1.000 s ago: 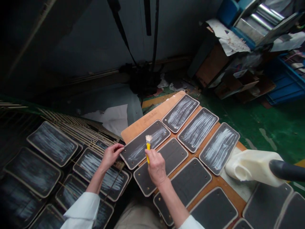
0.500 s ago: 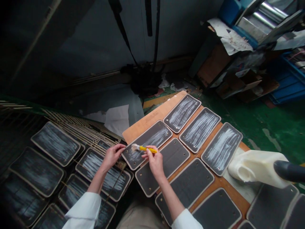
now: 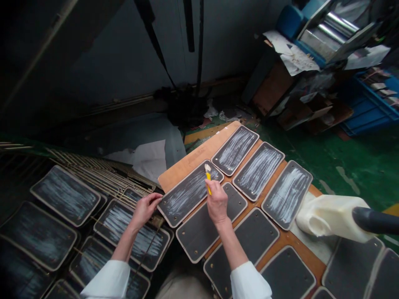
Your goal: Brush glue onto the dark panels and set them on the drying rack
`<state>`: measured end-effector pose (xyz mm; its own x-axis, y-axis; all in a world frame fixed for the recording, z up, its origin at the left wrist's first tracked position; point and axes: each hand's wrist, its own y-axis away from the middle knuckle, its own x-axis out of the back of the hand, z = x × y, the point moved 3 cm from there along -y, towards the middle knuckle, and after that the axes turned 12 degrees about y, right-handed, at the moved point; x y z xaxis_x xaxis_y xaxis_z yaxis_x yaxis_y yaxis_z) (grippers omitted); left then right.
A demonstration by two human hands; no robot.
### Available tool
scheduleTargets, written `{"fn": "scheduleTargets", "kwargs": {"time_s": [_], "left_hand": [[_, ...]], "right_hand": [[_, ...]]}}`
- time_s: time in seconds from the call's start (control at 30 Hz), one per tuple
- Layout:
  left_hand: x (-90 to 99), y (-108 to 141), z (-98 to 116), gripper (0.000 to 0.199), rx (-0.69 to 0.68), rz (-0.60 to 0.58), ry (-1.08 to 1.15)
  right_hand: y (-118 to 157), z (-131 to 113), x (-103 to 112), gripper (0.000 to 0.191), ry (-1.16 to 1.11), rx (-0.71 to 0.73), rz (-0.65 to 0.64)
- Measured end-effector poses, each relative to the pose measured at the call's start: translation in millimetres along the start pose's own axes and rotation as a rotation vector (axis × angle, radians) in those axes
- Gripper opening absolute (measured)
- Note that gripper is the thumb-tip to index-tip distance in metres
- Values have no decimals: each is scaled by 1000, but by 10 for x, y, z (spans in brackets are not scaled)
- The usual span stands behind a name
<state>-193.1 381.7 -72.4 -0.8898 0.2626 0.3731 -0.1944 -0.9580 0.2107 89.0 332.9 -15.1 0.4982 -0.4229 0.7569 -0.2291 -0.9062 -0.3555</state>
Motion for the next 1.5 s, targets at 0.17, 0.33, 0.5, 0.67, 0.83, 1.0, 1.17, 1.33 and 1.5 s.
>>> {"fn": "scheduleTargets", "kwargs": {"time_s": [0.17,0.33,0.5,0.67,0.83,1.0,1.17,1.33,1.5], "left_hand": [[6,-5,18,20,-5,7,-7],[8,-5,18,21,-9,-2,-22],[19,-10,26,21,-15,3,-27],[16,2,19,22,-17,-11,-9],[12,13,1,22,-13,-3,-31],[15,17,44,23,-29,-26,-50],[19,7,45,22,3,-40,-69],[29,5,6,25,-24,-53,-131],[20,57,52,29,-48,5,-320]], "right_hand": [[353,-343,-113,25,-118,90,-256],[391,-390,-163,18,-515,-206,-353],[-33,4,-64,22,-453,-325,-16],[-248,111,64,22,-23,-89,69],[199,-276,-169,27,44,148,-150],[782,-854,-335,24,-185,181,-385],[713,-753,-141,20,-411,-53,-297],[721,-558,-94,23,-287,3,-242],[1063,-788,-36,18,-525,-173,-410]]}}
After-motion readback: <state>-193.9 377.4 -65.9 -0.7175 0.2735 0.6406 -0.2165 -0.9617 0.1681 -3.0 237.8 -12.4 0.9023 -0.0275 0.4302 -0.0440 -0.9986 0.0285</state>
